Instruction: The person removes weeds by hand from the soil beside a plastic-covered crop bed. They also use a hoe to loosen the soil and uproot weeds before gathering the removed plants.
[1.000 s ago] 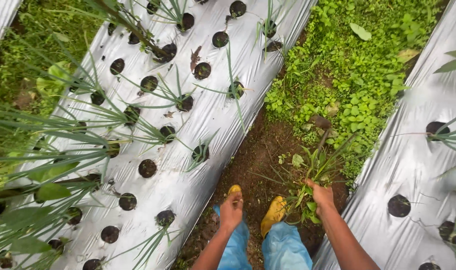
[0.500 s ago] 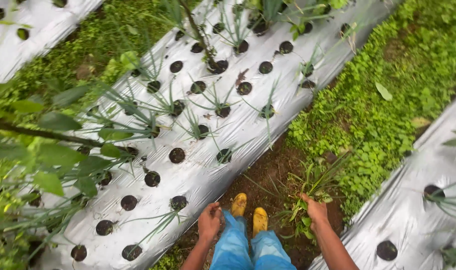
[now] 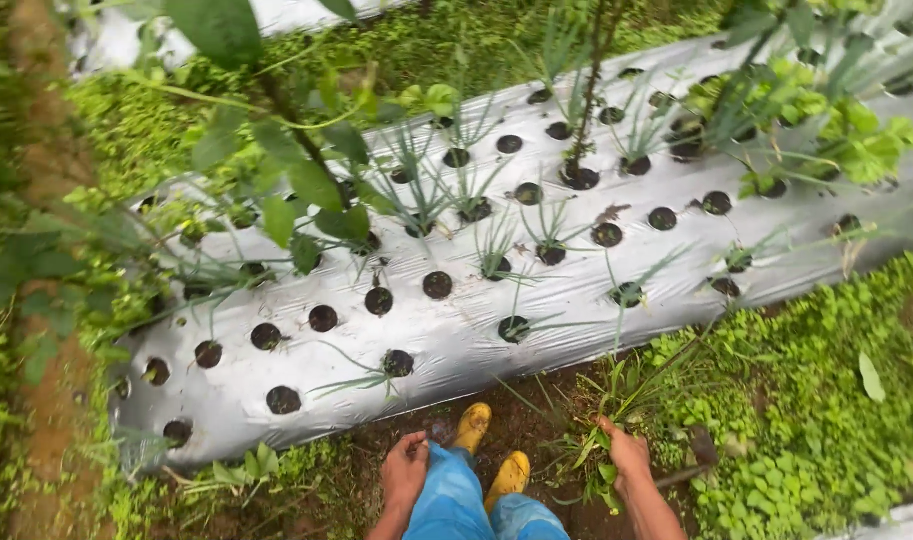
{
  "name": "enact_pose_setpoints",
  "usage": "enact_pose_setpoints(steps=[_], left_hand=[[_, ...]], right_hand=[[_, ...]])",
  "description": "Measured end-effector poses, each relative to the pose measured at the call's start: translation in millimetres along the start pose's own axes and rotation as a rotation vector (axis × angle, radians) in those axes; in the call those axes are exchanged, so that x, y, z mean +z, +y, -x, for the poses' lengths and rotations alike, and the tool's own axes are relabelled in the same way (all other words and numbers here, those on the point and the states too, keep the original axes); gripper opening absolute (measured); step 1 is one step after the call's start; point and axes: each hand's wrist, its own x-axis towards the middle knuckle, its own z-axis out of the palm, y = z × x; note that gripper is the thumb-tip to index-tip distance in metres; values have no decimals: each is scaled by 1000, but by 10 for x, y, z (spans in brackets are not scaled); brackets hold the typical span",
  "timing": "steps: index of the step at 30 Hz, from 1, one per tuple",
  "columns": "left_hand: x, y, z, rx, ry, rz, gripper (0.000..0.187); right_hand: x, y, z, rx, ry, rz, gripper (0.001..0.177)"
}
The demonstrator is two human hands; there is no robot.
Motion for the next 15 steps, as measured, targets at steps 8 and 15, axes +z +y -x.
enact_pose_setpoints(steps=[8, 15], left_hand=[[135, -129, 217, 131, 121, 214, 26], [-420, 296, 709, 119, 132, 380, 33]], right_hand=[[443, -133, 203, -115, -58, 135, 81], [1009, -156, 478, -194, -120, 275, 65]])
